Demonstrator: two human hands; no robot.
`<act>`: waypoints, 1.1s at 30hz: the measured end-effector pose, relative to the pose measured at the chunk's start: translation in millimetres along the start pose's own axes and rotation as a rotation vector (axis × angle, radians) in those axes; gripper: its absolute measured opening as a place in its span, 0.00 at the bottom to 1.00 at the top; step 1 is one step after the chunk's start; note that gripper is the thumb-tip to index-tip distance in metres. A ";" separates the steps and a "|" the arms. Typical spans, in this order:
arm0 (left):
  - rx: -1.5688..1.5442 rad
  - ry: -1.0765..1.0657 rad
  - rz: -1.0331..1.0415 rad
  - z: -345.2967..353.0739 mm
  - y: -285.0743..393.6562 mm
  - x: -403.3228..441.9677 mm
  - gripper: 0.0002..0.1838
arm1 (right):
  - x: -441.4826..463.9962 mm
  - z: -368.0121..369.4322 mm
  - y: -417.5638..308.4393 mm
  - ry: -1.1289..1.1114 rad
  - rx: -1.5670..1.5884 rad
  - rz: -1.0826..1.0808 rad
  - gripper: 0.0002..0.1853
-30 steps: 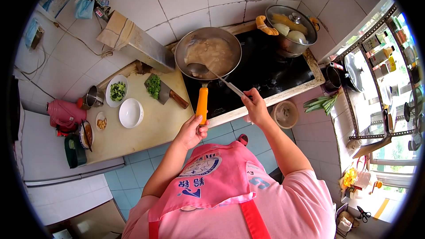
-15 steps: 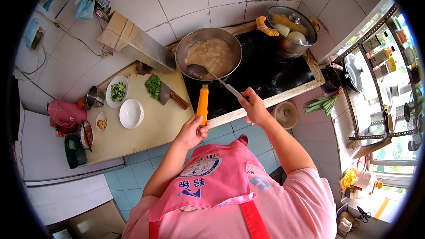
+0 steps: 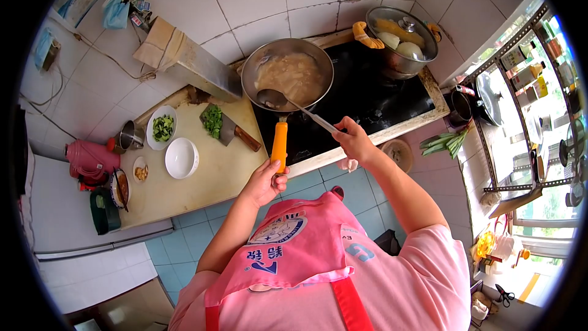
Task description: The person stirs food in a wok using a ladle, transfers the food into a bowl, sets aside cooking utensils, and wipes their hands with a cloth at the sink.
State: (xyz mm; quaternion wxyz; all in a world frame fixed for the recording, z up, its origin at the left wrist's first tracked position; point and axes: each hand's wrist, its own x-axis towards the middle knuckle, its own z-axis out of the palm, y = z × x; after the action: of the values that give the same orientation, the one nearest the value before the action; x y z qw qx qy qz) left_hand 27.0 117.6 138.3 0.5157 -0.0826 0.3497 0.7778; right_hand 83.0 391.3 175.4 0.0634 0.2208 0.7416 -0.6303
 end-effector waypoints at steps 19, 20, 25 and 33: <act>0.004 0.010 0.011 -0.5 -1.6 0.7 0.08 | 13.8 1.3 11.0 0.111 0.481 -0.029 0.06; 0.003 0.011 0.011 -0.2 -1.7 0.4 0.08 | 12.1 2.3 10.6 0.127 0.375 -0.071 0.06; 0.005 0.004 0.021 -1.1 -2.8 0.9 0.08 | 1.7 7.4 6.8 0.137 0.301 -0.129 0.08; -0.005 0.015 0.018 0.8 -2.5 0.0 0.08 | 17.8 24.2 12.3 0.166 -0.011 -0.206 0.10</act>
State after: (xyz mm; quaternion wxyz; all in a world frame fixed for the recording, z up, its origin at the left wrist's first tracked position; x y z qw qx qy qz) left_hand 29.3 118.6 137.8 0.5060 -0.0866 0.3526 0.7824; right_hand 67.7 373.7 152.8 -0.0621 0.1943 0.7666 -0.6089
